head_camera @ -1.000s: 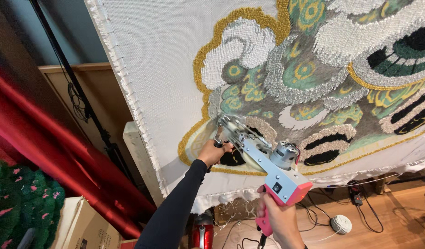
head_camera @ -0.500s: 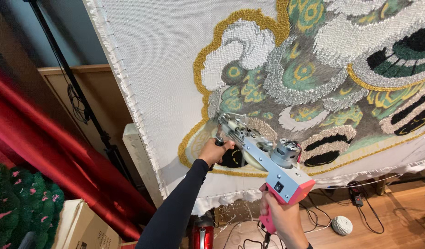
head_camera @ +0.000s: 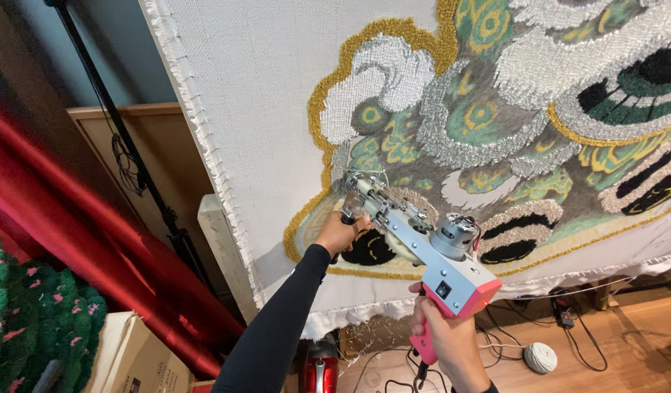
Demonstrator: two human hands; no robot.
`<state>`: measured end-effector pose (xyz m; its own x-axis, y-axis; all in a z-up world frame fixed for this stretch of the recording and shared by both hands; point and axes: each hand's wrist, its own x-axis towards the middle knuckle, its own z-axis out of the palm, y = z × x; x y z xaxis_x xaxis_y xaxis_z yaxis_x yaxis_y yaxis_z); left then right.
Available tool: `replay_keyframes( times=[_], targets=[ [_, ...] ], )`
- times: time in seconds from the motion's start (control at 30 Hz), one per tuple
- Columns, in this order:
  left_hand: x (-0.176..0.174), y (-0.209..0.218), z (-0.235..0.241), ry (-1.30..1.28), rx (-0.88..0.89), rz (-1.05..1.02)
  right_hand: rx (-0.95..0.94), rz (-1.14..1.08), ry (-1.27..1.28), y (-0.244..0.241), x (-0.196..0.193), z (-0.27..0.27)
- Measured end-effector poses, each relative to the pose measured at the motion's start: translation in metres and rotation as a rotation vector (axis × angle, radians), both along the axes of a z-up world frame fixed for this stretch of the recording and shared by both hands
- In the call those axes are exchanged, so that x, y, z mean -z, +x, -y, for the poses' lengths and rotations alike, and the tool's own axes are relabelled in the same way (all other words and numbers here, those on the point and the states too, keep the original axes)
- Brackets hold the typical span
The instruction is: The person uses a pink and silver tufting gun to apply yarn to a large canvas stretched on a frame, creating a colorful pattern. The person holds the gun with both hands and moves it across the canvas to fill in sections of the design with white yarn.
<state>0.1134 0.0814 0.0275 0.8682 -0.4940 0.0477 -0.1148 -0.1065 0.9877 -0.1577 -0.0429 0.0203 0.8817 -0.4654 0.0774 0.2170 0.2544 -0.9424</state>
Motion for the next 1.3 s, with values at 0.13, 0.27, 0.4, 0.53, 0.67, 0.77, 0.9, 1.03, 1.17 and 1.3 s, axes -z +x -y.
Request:
replay_keyframes(
  times=[0.13, 0.27, 0.4, 0.53, 0.67, 0.77, 0.9, 1.03, 1.17, 1.3],
  targets=[
    [0.006, -0.010, 0.008, -0.028, 0.012, -0.117, -0.040, 0.019, -0.006, -0.013, -0.003, 0.016],
    [0.041, -0.014, 0.039, -0.242, 0.081, -0.182, -0.078, -0.057, 0.011, -0.032, -0.001, 0.052],
    [0.068, -0.024, 0.073, -0.371, 0.182, -0.180, -0.046, -0.067, 0.014, -0.058, 0.004, 0.088],
    [0.059, -0.049, 0.077, -0.298, 0.156, -0.118, -0.017, -0.082, 0.018, -0.083, -0.001, 0.098],
    [0.034, -0.070, 0.073, -0.312, 0.212, -0.108, -0.040, -0.033, 0.060, -0.093, 0.000, 0.097],
    [0.019, -0.080, 0.067, -0.273, 0.218, -0.071, -0.056, -0.046, 0.071, -0.100, 0.004, 0.098],
    [0.000, -0.087, 0.061, -0.089, 0.231, 0.067, -0.062, 0.053, 0.106, -0.104, 0.013, 0.101],
    [0.005, -0.089, 0.049, -0.128, 0.304, 0.002, -0.045, -0.018, 0.123, -0.106, 0.011, 0.095],
    [0.030, -0.087, 0.042, -0.174, 0.318, -0.118, -0.060, -0.106, 0.101, -0.101, 0.005, 0.082],
    [0.042, -0.091, 0.034, -0.089, 0.268, -0.125, -0.082, -0.146, 0.141, -0.100, 0.002, 0.070]
  ],
)
